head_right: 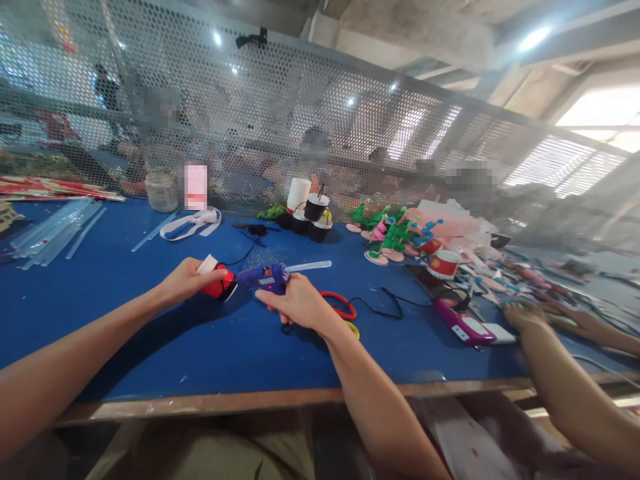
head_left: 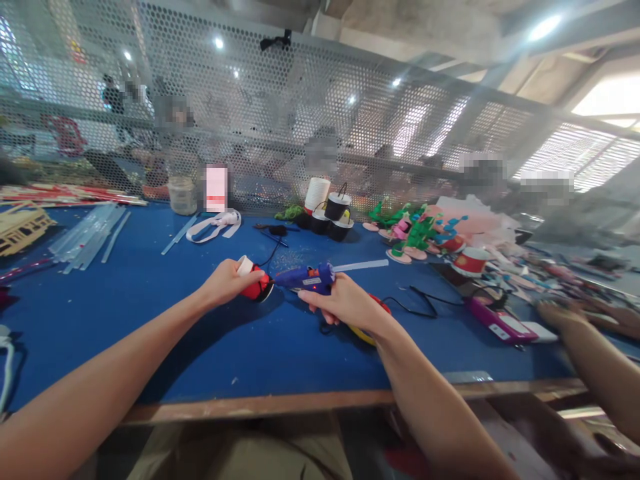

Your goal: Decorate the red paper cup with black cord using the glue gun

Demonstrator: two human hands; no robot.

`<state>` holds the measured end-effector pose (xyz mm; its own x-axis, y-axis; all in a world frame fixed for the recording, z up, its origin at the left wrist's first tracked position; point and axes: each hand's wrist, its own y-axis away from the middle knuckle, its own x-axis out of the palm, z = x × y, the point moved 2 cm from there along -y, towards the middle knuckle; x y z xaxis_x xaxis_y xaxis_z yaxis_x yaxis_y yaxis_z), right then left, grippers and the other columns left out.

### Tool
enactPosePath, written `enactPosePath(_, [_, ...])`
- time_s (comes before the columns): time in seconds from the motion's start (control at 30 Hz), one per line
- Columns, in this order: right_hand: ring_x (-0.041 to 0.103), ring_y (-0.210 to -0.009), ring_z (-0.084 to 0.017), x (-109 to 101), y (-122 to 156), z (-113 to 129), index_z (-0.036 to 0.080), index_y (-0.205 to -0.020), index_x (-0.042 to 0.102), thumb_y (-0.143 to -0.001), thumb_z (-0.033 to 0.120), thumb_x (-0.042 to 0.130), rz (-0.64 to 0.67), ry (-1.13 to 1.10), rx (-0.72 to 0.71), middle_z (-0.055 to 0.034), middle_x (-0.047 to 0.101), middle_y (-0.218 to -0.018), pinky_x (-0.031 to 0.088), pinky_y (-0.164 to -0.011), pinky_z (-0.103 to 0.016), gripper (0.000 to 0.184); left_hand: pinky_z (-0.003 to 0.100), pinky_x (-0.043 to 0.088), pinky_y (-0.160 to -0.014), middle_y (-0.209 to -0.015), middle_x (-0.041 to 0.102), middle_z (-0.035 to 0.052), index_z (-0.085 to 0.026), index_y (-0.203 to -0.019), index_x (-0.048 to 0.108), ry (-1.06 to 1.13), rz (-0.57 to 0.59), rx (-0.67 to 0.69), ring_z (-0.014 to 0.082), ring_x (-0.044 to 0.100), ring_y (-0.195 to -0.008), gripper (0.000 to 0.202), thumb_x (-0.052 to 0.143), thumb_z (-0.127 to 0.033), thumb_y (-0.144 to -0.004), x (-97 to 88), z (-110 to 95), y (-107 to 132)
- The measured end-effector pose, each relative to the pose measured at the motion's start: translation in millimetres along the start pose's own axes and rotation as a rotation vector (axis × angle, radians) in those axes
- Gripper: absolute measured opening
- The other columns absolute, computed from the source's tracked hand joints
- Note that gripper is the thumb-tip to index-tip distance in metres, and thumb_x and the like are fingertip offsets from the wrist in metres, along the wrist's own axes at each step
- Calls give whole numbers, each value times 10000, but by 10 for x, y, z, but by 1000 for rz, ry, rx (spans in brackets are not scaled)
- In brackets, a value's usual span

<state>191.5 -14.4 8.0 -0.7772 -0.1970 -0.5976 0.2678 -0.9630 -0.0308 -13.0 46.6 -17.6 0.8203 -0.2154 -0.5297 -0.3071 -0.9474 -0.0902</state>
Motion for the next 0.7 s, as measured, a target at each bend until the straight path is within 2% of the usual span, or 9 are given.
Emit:
enactPosePath(0.2, [441,-322,-64,6,9,12,159,-534,500,-715,411,545,-33,14,0,20,497,-423,374,-347,-174,313,213,158,-416,-426,318,-58,-150,-446,447,23,-7,-7,56,246,-424,394,560,-485,-619,-1,17,-12])
enactPosePath(0.4, [445,-329,-57,26,10,21,151,-583,508,-710,401,543,-20,-1,8,5,543,-519,373,-334,-172,283,218,144,-422,-416,289,-66,-166,-431,384,14,-15,-23,57,235,-428,419,558,-510,-596,-5,-2,-12])
enactPosePath(0.53, [440,-321,-63,44,17,23,161,-573,497,-707,397,546,-55,8,-9,18,520,-486,371,-333,-182,277,218,146,-425,-415,301,-69,-165,-440,396,36,-25,-39,57,239,-423,409,564,-507,-589,-2,11,-18])
enactPosePath(0.7, [445,-321,-80,74,46,38,173,-558,487,-733,401,520,-21,85,-30,46,434,-375,371,-362,-190,289,219,154,-424,-418,334,-64,-155,-463,443,52,-68,-95,61,261,-421,371,560,-483,-591,5,20,-19])
